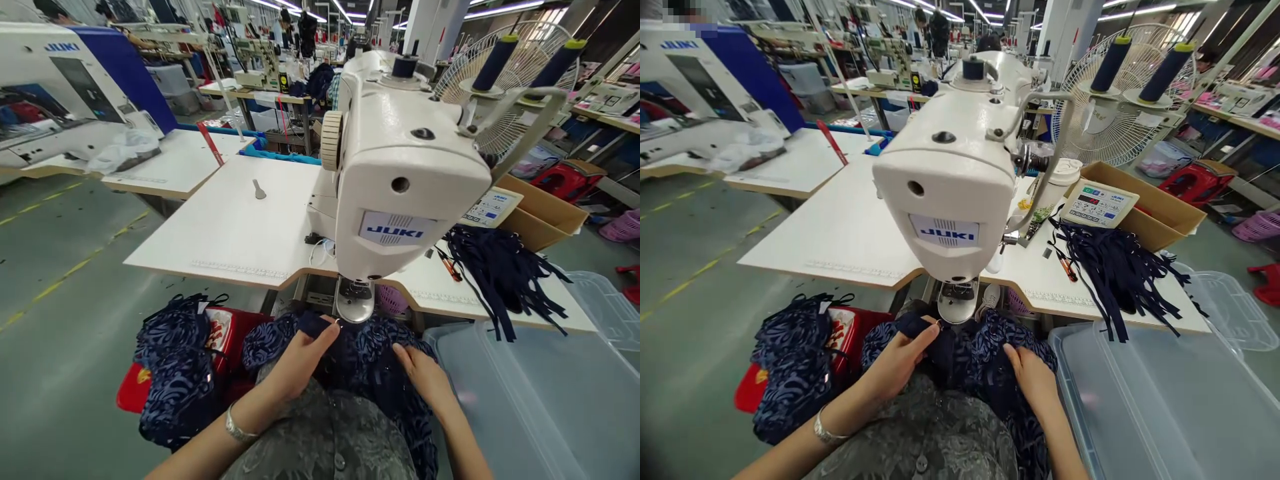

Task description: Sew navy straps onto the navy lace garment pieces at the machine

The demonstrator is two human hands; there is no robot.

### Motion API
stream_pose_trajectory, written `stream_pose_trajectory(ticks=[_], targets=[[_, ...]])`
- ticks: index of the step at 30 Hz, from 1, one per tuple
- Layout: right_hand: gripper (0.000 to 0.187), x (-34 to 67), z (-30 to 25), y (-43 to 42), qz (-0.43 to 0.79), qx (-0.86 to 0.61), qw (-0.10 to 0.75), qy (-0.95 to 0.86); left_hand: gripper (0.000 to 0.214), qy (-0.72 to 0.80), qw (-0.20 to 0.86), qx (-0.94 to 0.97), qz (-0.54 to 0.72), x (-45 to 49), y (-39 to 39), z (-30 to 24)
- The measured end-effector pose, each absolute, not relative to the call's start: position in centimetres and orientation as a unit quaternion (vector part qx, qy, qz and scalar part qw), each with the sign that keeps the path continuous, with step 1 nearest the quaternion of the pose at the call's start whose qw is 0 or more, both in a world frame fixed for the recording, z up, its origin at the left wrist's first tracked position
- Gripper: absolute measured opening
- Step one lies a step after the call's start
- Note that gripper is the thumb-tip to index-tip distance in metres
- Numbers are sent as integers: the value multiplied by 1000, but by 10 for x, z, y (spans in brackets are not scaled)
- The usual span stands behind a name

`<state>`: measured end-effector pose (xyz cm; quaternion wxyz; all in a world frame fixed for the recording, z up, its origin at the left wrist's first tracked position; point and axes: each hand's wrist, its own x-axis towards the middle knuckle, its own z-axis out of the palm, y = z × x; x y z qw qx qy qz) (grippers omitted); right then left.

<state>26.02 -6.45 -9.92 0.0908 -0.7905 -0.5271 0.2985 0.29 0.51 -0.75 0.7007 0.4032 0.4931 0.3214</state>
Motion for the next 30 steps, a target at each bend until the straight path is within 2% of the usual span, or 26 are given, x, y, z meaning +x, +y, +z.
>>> stream_pose_trajectory(ticks=[3,9,15,20,25,30], targets=[[47,244,-120,-79,294,-803,56,-515,38,491,707,393,323,5,5,-12],[21,232,-136,-87,301,-771,108,-551,38,496,703,404,311,8,4,-11],[12,254,-91,-86,418,-666,186,-589,39,484,709,415,300,8,2,-11],[22,254,-32,-88,516,-575,259,-579,35,429,726,464,270,12,0,-5],[32,244,-8,-85,545,-551,262,-575,36,406,740,485,229,12,-2,5],[26,240,0,-79,529,-552,257,-592,39,369,752,515,181,12,-6,6]])
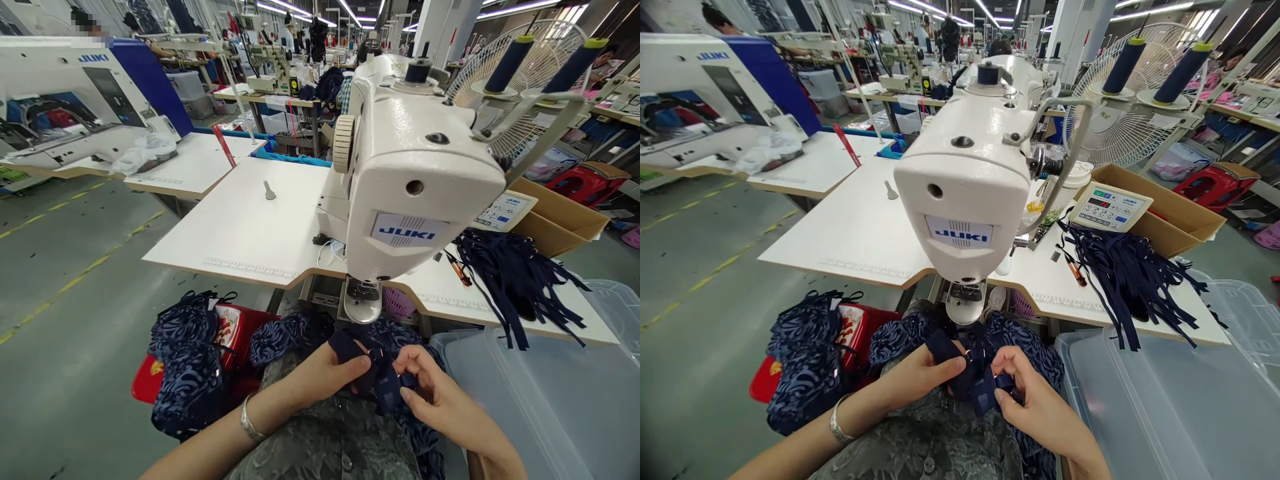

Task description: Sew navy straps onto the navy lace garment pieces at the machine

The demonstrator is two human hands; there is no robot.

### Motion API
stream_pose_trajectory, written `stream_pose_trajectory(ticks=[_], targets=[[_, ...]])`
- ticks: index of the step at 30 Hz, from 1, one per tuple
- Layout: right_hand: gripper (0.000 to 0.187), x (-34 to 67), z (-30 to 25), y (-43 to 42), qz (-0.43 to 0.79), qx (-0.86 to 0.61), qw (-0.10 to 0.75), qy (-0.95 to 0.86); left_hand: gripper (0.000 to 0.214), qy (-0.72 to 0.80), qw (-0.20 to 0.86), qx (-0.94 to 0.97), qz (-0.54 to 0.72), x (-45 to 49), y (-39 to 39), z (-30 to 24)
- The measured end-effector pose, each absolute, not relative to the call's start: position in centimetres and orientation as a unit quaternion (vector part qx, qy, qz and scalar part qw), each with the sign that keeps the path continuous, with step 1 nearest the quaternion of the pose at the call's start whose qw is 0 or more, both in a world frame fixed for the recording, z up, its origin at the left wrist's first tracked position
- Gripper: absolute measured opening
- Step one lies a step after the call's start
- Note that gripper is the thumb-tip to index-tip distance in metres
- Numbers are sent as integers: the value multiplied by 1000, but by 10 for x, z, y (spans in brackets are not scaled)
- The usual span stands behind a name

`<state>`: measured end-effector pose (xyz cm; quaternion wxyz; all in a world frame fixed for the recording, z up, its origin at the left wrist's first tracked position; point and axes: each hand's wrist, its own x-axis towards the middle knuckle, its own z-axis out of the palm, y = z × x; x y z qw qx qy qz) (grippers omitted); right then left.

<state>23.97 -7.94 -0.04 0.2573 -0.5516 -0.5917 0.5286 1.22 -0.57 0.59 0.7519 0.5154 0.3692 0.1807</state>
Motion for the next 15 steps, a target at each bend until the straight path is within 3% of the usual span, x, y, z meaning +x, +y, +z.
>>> stream_pose_trajectory(ticks=[10,15], targets=[[23,236,5,-73,629,-504,287,-517,36,369,731,555,143,14,-8,-1],[20,234,6,-71,619,-513,286,-521,32,344,734,568,143,14,-6,0]])
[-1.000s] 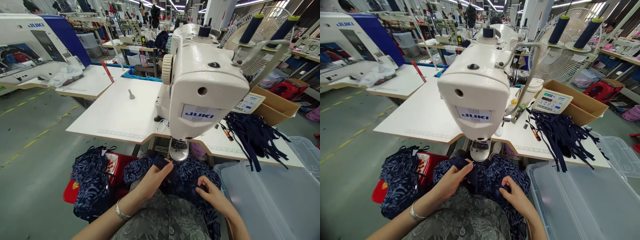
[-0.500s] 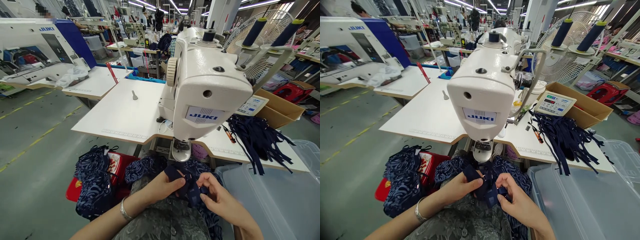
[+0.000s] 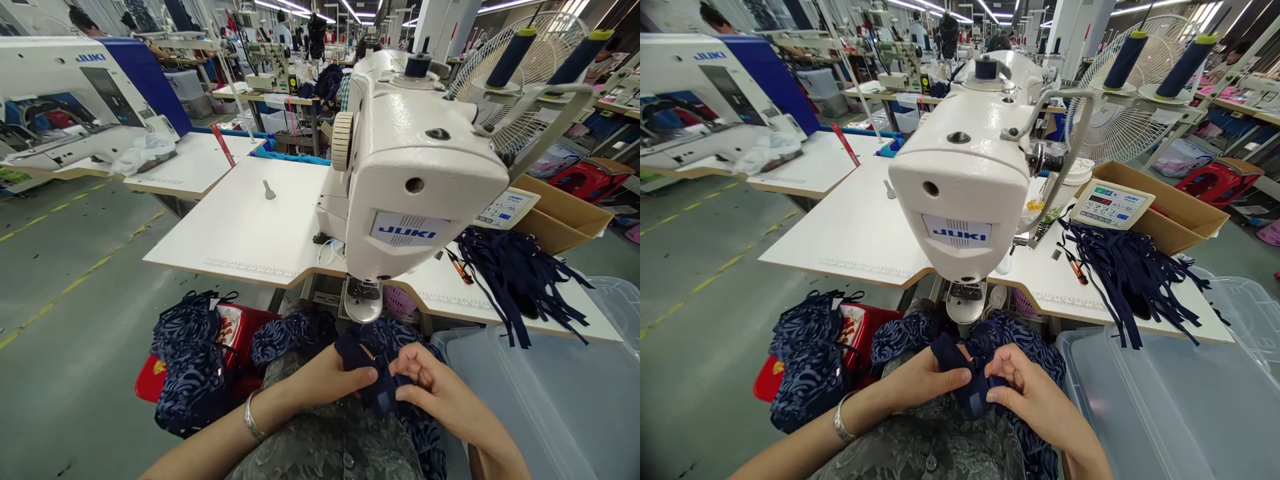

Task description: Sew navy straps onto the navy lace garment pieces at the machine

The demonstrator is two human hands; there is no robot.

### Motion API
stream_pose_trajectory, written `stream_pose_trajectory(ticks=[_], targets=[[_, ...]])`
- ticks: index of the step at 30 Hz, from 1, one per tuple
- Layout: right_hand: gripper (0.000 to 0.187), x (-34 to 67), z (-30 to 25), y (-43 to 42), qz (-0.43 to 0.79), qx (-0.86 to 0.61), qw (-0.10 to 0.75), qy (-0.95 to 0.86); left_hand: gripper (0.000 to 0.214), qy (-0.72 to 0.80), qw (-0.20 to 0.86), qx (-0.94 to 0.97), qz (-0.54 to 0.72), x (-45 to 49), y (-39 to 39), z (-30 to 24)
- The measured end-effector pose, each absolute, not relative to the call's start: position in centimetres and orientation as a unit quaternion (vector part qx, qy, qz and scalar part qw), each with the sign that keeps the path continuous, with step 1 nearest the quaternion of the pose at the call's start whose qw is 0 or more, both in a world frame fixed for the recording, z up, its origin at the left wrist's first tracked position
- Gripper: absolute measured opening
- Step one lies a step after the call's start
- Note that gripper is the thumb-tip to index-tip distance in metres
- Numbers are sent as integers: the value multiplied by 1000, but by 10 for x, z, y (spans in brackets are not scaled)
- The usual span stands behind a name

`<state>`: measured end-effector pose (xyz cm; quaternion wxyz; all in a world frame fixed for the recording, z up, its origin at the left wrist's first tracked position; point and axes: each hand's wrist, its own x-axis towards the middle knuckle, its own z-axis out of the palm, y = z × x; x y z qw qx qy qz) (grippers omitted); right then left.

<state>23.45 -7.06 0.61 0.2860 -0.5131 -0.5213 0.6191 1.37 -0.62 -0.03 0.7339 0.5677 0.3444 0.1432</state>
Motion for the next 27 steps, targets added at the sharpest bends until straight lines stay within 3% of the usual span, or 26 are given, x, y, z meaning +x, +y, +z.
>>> stream_pose_trajectory(ticks=[27], targets=[[14,230,9,-67,579,-537,259,-556,18,345,692,622,126,13,-3,13]])
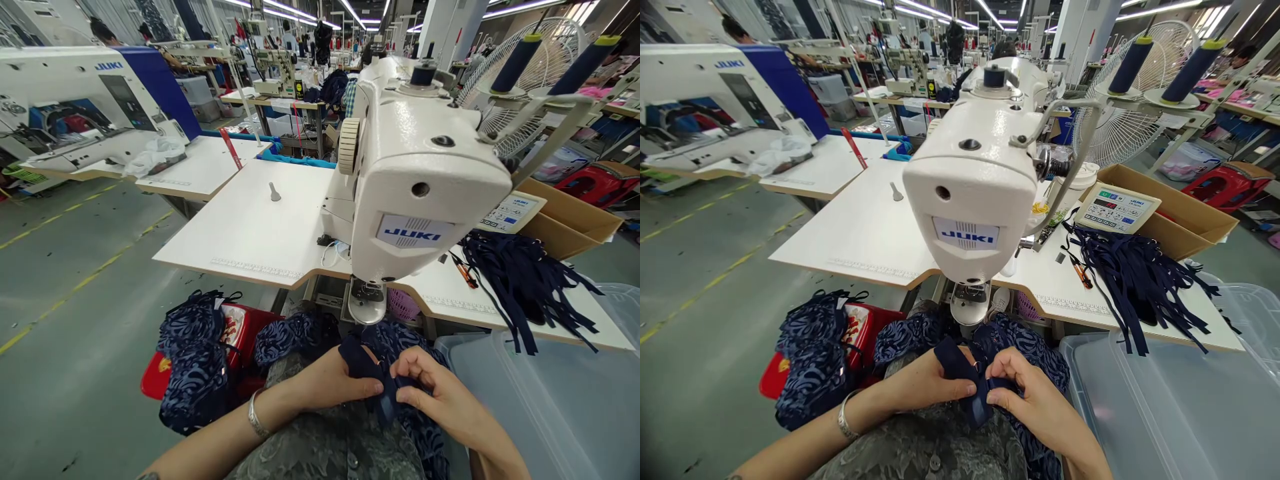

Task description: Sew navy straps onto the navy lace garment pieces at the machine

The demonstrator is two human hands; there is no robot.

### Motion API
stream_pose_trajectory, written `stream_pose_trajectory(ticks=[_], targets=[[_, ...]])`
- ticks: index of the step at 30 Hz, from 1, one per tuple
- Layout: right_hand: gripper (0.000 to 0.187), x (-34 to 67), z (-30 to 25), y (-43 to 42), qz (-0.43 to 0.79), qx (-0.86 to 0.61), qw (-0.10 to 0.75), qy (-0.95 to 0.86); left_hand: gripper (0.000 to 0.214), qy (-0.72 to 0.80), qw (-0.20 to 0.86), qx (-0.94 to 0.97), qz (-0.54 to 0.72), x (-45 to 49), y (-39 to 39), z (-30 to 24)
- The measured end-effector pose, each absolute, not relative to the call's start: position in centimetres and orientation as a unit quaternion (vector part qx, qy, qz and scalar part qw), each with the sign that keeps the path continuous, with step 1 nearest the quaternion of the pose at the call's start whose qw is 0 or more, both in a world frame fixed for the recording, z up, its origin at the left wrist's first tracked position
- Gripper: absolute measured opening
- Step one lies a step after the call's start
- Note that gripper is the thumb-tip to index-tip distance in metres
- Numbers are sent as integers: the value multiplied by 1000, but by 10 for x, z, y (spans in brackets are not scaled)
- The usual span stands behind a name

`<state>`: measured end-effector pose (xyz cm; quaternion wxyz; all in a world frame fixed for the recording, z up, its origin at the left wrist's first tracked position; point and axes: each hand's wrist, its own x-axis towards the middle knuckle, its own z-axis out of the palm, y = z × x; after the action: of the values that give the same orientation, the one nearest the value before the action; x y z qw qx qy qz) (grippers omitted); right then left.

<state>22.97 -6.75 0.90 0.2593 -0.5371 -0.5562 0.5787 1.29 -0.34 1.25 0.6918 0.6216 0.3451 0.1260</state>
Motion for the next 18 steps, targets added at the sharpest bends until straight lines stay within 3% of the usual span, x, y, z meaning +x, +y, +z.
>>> stream_pose_trajectory(ticks=[14,18], targets=[[7,231,9,-66,565,-549,230,-571,17,355,685,614,164,13,-3,9],[8,242,-1,-68,530,-542,175,-629,20,379,667,602,220,11,-2,10]])
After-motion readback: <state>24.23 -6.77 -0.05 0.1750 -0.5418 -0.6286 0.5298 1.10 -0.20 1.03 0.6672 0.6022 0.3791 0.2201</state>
